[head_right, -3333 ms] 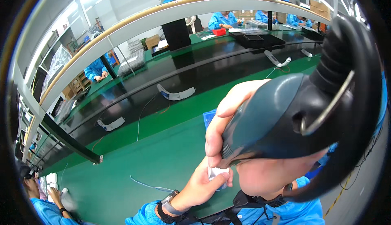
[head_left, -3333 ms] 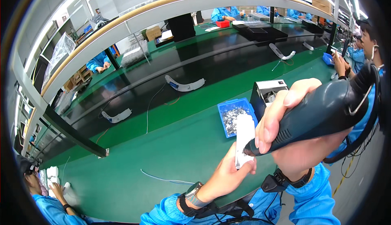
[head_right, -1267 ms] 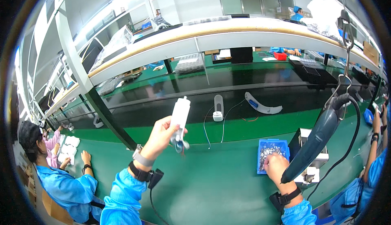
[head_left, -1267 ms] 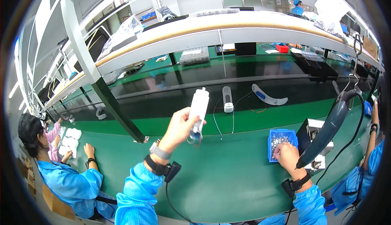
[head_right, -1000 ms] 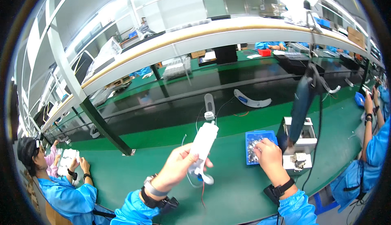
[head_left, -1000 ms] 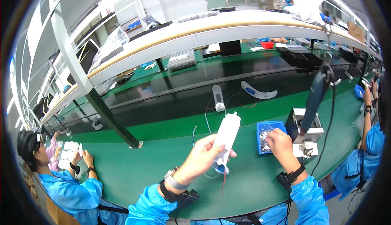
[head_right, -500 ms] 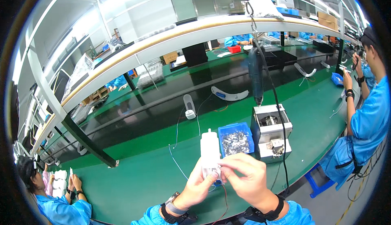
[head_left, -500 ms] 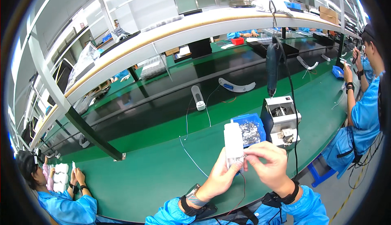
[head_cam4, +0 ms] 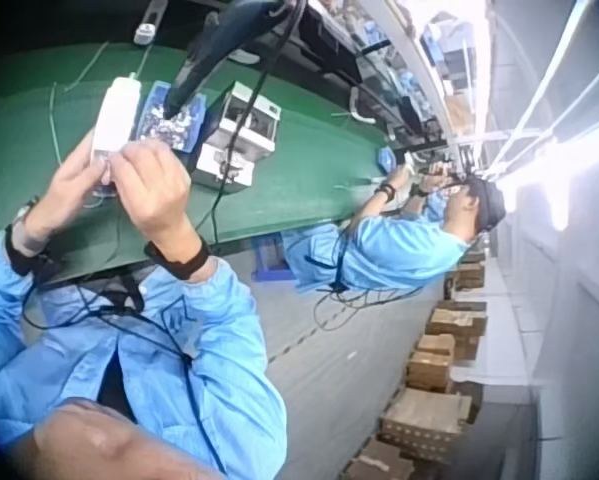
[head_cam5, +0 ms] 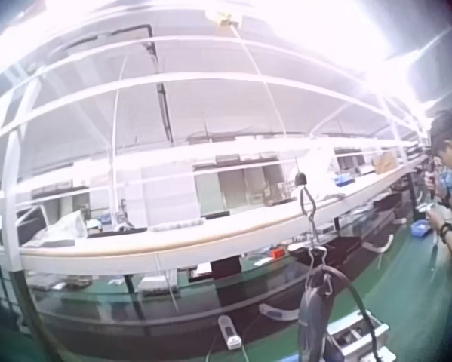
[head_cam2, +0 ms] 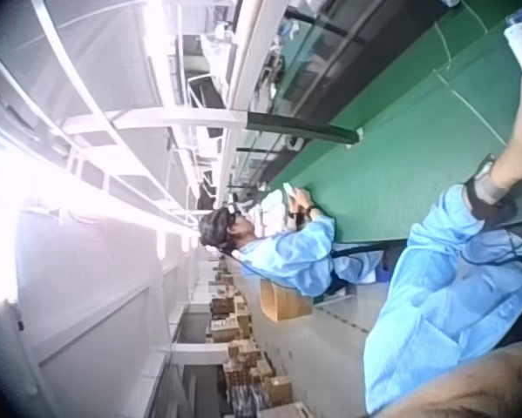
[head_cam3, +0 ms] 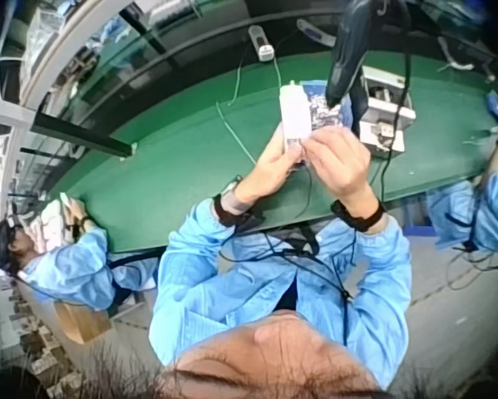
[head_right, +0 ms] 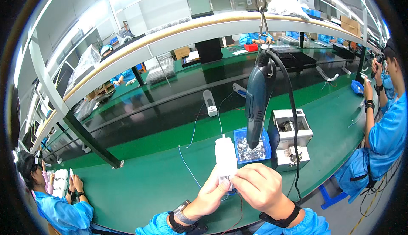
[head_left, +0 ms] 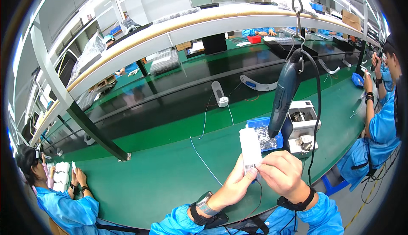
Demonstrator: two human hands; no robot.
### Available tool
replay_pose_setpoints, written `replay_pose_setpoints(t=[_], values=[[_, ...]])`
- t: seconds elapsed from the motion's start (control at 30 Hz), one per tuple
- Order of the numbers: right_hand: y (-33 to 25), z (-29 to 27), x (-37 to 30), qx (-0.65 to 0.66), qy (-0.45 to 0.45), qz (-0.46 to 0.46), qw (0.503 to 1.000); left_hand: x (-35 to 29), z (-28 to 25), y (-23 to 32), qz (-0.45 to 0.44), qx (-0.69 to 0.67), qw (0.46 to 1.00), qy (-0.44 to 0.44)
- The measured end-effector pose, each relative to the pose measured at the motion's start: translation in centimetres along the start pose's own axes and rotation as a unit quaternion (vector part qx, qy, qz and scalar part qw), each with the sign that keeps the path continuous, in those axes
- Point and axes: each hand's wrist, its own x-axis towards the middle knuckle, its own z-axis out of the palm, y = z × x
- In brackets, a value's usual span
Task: Assembling plastic device components using an electric screwdriver on a factory assembly line.
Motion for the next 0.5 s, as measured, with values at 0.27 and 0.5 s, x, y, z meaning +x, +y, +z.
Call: replay_pose_setpoints(t=[0.27,0.5], values=[[0.7,-0.6,-0.3,-0.039,-0.038,-0.058,0.997,0.2,-0.4,0.1,-0.034,0.013,0.999,-0.002],[5.9,-1.7,4.2,0.199,0.245,0.155,0.936,0.3,0.1,0.7,-0.044,0.028,0.998,-0.020]])
